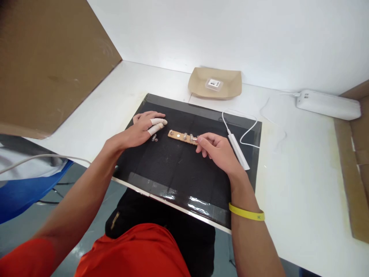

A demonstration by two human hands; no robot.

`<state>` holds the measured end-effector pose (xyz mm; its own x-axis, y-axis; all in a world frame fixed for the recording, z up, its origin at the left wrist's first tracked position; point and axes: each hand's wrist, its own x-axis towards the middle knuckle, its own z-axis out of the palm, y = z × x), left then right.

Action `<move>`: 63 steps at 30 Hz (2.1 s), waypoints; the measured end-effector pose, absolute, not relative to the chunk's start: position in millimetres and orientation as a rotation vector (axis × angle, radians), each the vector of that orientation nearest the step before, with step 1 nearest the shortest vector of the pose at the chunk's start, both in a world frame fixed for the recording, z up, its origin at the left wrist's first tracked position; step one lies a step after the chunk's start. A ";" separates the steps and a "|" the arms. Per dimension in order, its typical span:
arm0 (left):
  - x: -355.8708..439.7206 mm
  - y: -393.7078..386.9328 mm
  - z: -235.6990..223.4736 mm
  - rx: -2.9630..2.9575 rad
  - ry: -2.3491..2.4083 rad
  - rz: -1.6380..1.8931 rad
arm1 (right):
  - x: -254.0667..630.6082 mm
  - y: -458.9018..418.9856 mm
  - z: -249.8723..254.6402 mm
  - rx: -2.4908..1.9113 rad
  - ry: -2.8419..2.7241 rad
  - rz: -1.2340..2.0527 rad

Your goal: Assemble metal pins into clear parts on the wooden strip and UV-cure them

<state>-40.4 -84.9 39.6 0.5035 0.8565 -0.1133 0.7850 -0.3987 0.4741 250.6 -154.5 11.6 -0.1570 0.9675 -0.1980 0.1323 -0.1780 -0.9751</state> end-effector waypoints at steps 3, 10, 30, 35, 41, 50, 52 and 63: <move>-41.8 -81.5 38.1 2.310 1.358 0.220 | 250.3 -154.4 12.3 -1.360 -1.324 1.421; -41.0 -72.1 28.0 2.357 1.414 0.333 | 250.9 -154.5 12.5 -1.364 -1.332 1.420; -37.9 -82.8 46.6 2.344 1.378 0.380 | 247.7 -155.3 14.8 -1.397 -1.320 1.405; -30.3 -86.0 51.7 2.425 1.262 0.229 | 246.7 -155.0 16.5 -1.411 -1.301 1.404; -22.7 -78.4 46.9 2.480 1.181 0.231 | 247.4 -154.6 14.7 -1.409 -1.318 1.397; -17.1 -71.0 44.0 2.495 1.163 0.304 | 247.5 -154.3 14.2 -1.399 -1.334 1.404; -16.0 -71.4 44.7 2.514 1.165 0.326 | 247.1 -154.3 14.6 -1.398 -1.328 1.404; -13.2 -104.5 40.7 2.784 1.147 0.366 | 246.3 -153.9 15.4 -1.411 -1.333 1.395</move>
